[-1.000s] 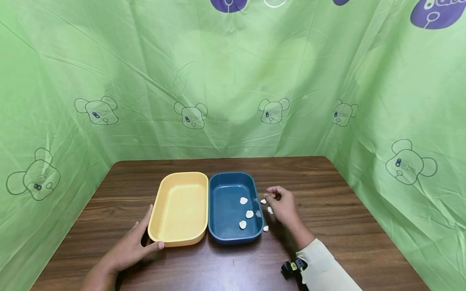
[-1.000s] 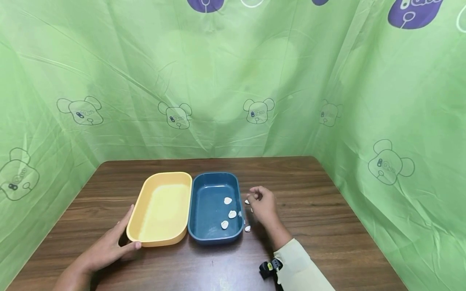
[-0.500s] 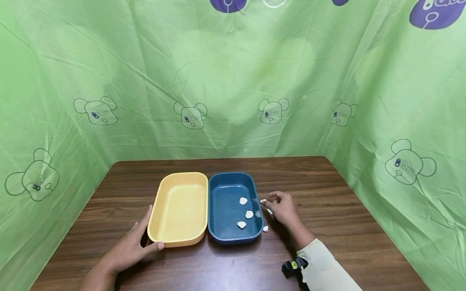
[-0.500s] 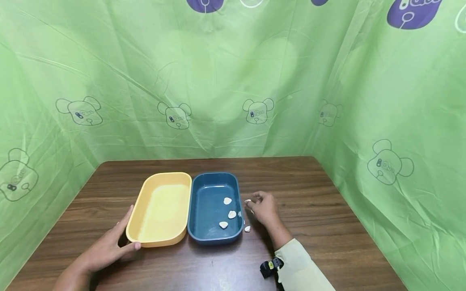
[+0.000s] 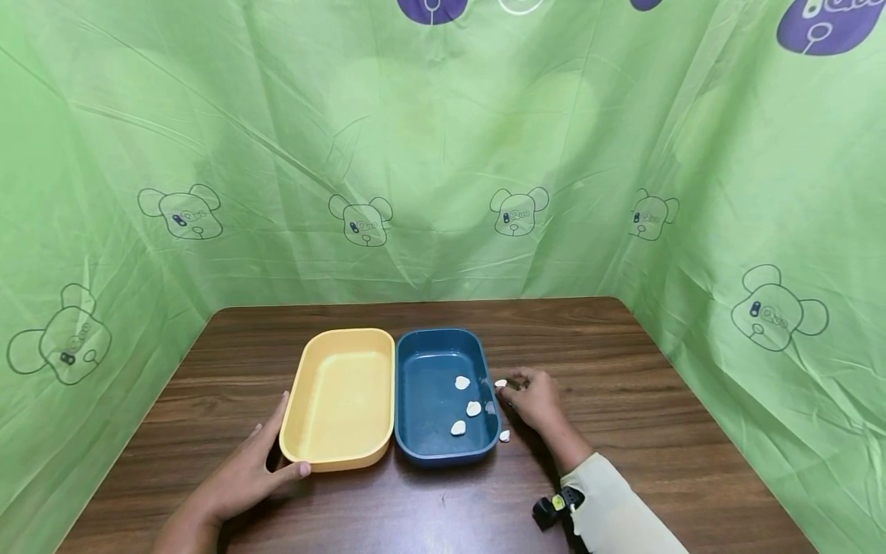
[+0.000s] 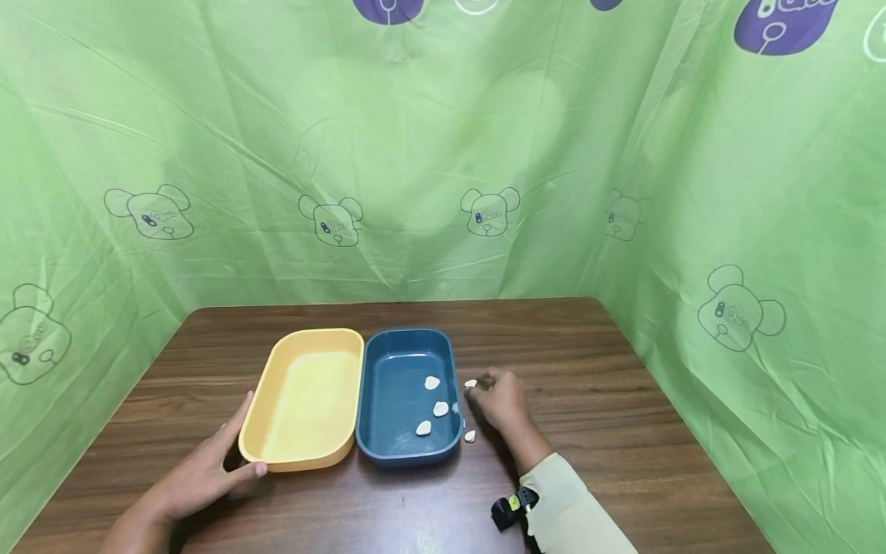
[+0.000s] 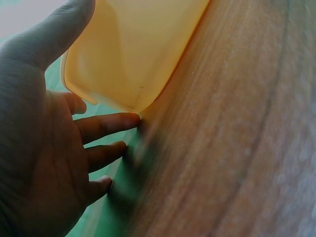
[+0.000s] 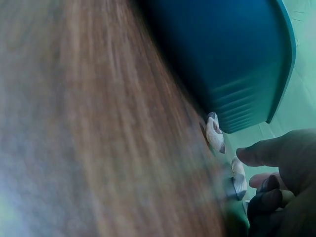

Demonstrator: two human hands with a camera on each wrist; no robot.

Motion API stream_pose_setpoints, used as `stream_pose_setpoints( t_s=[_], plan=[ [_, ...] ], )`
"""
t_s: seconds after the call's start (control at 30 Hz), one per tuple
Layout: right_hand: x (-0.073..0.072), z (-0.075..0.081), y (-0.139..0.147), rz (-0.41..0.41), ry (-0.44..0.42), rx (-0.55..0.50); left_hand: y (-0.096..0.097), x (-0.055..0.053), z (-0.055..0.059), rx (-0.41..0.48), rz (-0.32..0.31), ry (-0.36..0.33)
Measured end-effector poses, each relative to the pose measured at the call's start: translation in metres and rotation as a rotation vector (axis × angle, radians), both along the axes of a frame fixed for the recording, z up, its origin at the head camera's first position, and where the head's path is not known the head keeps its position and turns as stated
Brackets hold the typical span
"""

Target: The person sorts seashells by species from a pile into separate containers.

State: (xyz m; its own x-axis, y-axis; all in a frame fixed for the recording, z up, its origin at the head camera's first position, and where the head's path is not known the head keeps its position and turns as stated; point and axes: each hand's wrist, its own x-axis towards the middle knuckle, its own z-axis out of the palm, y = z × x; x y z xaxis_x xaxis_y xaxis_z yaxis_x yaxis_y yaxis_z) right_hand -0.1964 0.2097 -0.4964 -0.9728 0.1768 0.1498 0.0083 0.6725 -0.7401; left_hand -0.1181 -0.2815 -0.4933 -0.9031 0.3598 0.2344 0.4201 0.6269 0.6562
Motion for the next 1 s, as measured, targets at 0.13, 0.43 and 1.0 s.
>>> stream_pose_setpoints(
  t_s=[0.13, 0.43, 1.0],
  plan=[
    [-0.0007, -0.0005, 0.0002, -0.007, 0.002, 0.016, 0.0001, -0.0002, 0.0006, -0.001, 0.002, 0.0],
    [-0.0036, -0.0013, 0.0009, -0.022, -0.028, 0.083, -0.0005, 0.0008, -0.0005, -0.006, 0.008, -0.006],
    [-0.0064, 0.0003, 0.0022, -0.016, -0.042, 0.135, -0.0001, 0.0007, -0.0002, 0.008, -0.008, 0.011]
  ],
)
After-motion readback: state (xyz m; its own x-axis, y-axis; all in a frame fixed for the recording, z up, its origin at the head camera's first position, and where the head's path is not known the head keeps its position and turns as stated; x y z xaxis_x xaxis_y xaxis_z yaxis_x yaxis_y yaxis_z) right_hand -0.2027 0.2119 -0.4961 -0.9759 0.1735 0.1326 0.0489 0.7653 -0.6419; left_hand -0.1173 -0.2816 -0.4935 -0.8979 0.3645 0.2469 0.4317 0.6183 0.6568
